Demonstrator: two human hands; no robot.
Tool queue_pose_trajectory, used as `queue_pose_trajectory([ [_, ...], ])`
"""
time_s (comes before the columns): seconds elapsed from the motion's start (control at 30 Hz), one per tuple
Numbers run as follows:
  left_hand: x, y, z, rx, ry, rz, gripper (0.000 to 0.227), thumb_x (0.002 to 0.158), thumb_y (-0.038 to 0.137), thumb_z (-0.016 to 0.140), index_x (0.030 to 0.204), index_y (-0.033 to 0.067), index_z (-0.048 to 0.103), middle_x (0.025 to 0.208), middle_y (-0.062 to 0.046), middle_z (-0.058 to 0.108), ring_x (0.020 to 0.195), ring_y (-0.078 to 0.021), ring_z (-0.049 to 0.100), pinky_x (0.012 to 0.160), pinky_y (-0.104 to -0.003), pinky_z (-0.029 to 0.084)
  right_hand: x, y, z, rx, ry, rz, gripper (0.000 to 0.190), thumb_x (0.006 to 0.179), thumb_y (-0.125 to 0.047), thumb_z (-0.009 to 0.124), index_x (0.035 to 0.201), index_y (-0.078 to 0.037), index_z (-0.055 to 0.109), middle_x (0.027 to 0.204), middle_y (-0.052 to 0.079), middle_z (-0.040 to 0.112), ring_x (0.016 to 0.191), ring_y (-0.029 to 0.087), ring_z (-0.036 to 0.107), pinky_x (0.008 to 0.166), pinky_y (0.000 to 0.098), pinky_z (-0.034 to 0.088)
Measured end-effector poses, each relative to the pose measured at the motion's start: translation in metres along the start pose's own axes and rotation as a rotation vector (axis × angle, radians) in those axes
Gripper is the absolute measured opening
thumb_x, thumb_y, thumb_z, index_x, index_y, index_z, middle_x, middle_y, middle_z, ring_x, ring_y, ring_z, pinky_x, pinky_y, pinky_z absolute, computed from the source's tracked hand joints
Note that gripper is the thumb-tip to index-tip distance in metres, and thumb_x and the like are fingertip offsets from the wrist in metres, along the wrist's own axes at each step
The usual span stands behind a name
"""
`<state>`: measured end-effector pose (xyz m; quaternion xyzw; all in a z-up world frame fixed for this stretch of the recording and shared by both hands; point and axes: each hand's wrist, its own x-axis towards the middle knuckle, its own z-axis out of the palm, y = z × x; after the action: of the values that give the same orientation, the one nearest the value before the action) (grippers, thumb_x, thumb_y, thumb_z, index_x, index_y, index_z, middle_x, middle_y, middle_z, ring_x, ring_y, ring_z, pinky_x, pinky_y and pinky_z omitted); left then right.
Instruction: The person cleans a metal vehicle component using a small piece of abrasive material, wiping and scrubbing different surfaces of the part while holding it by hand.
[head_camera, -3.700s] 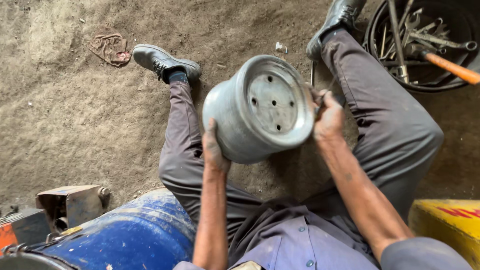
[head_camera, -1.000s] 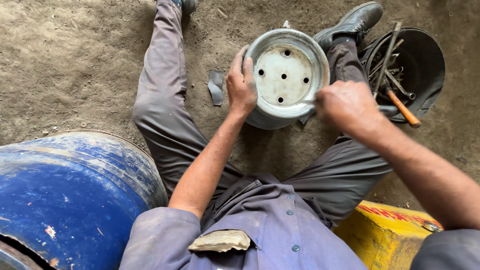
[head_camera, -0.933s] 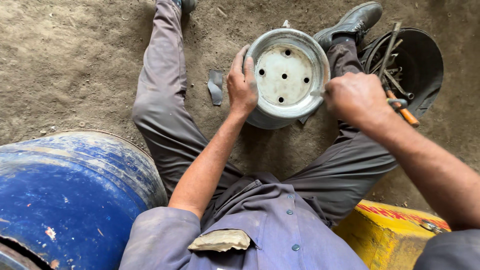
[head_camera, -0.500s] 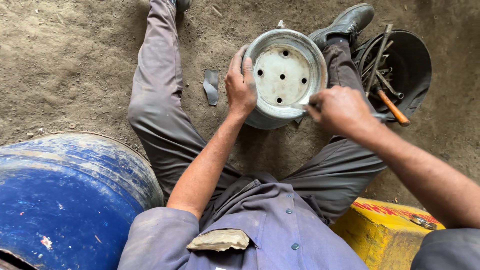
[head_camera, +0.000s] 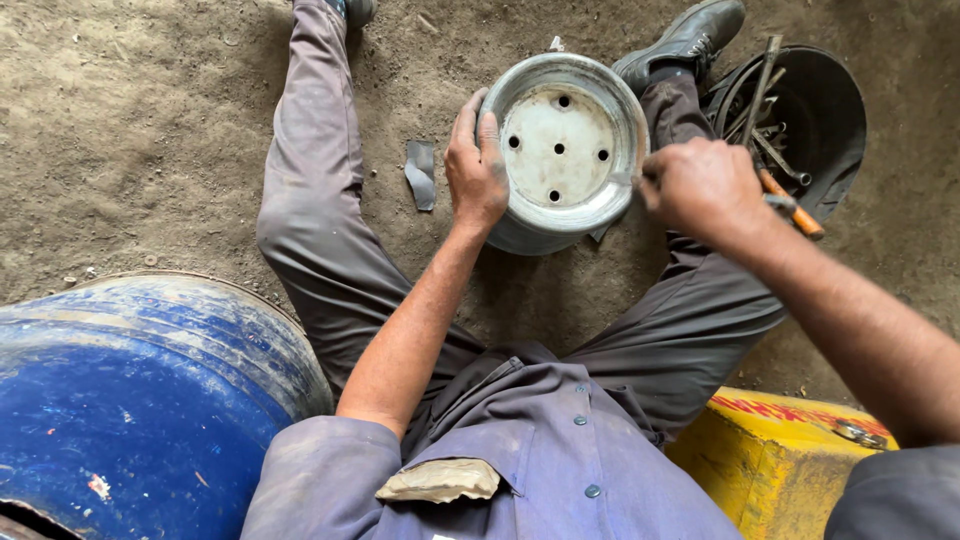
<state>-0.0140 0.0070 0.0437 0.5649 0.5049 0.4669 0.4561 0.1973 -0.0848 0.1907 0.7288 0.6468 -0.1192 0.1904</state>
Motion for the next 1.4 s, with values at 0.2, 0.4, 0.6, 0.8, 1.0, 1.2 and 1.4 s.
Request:
queue_pose_trajectory([
  [0.2,0.001,0.000,0.000,-0.004,-0.017,-0.021,0.050,0.109,0.034,0.041,0.142,0.0000,0.057,0.138,-0.021,0.066,0.129,-0.0335,0.064,0.110,-0.043,0.051,0.018,-0.004,-0.002,-0.087,-0.146,-0.130,0.034,0.097,-0.050,0.062,0.107,-0.022,0.080,0.083,0.010,0.077,0.068,0.027,0.072,0.061,0.0438,0.057],
  [0.4,0.001,0.003,-0.002,-0.016,-0.011,-0.010,0.050,0.110,0.033,0.041,0.142,-0.0010,0.058,0.138,-0.022,0.066,0.129,-0.0338,0.064,0.110,-0.043,0.050,0.040,-0.007,-0.019,-0.291,-0.335,-0.071,0.043,0.103,-0.057,0.054,0.104,-0.023,0.081,0.079,0.004,0.076,0.063,0.016,0.072,0.055,0.0322,0.054],
  [0.6,-0.001,0.009,-0.001,-0.132,-0.002,-0.064,0.049,0.111,0.033,0.039,0.141,-0.0012,0.059,0.132,-0.020,0.071,0.125,-0.0294,0.069,0.107,-0.039,0.054,0.047,-0.013,-0.014,-0.243,-0.324,-0.134,0.046,0.096,-0.063,0.057,0.116,-0.028,0.079,0.087,0.002,0.078,0.067,0.014,0.070,0.055,0.0302,0.053],
  [0.8,-0.001,0.007,-0.002,-0.147,0.008,-0.052,0.048,0.112,0.031,0.038,0.140,-0.0012,0.060,0.128,-0.019,0.073,0.121,-0.0281,0.070,0.105,-0.038,0.055,0.049,-0.010,0.000,-0.145,-0.351,-0.013,0.049,0.096,-0.065,0.058,0.121,-0.028,0.078,0.087,0.003,0.080,0.065,0.015,0.071,0.056,0.0300,0.053],
  [1.0,-0.002,0.007,-0.002,-0.160,0.019,-0.046,0.049,0.113,0.032,0.037,0.140,-0.0013,0.060,0.126,-0.019,0.074,0.119,-0.0277,0.071,0.103,-0.038,0.056,0.044,-0.031,0.004,-0.028,-0.277,-0.042,0.050,0.093,-0.065,0.061,0.118,-0.025,0.079,0.087,0.003,0.079,0.069,0.017,0.071,0.056,0.0319,0.055],
  [1.2,-0.002,0.010,-0.003,-0.129,-0.003,-0.078,0.049,0.112,0.032,0.036,0.140,-0.0004,0.059,0.125,-0.019,0.074,0.118,-0.0271,0.071,0.102,-0.038,0.056,0.033,-0.067,0.024,0.261,0.103,-0.113,0.038,0.096,-0.048,0.067,0.105,-0.012,0.077,0.081,0.019,0.073,0.074,0.038,0.070,0.069,0.0496,0.054],
  [1.4,-0.001,0.009,-0.001,-0.122,0.008,-0.061,0.050,0.112,0.034,0.036,0.140,0.0001,0.060,0.125,-0.019,0.075,0.118,-0.0280,0.072,0.102,-0.038,0.057,0.004,-0.053,0.004,0.255,0.159,-0.300,0.028,0.098,-0.034,0.066,0.115,-0.012,0.068,0.084,0.015,0.069,0.074,0.039,0.069,0.062,0.0512,0.052],
])
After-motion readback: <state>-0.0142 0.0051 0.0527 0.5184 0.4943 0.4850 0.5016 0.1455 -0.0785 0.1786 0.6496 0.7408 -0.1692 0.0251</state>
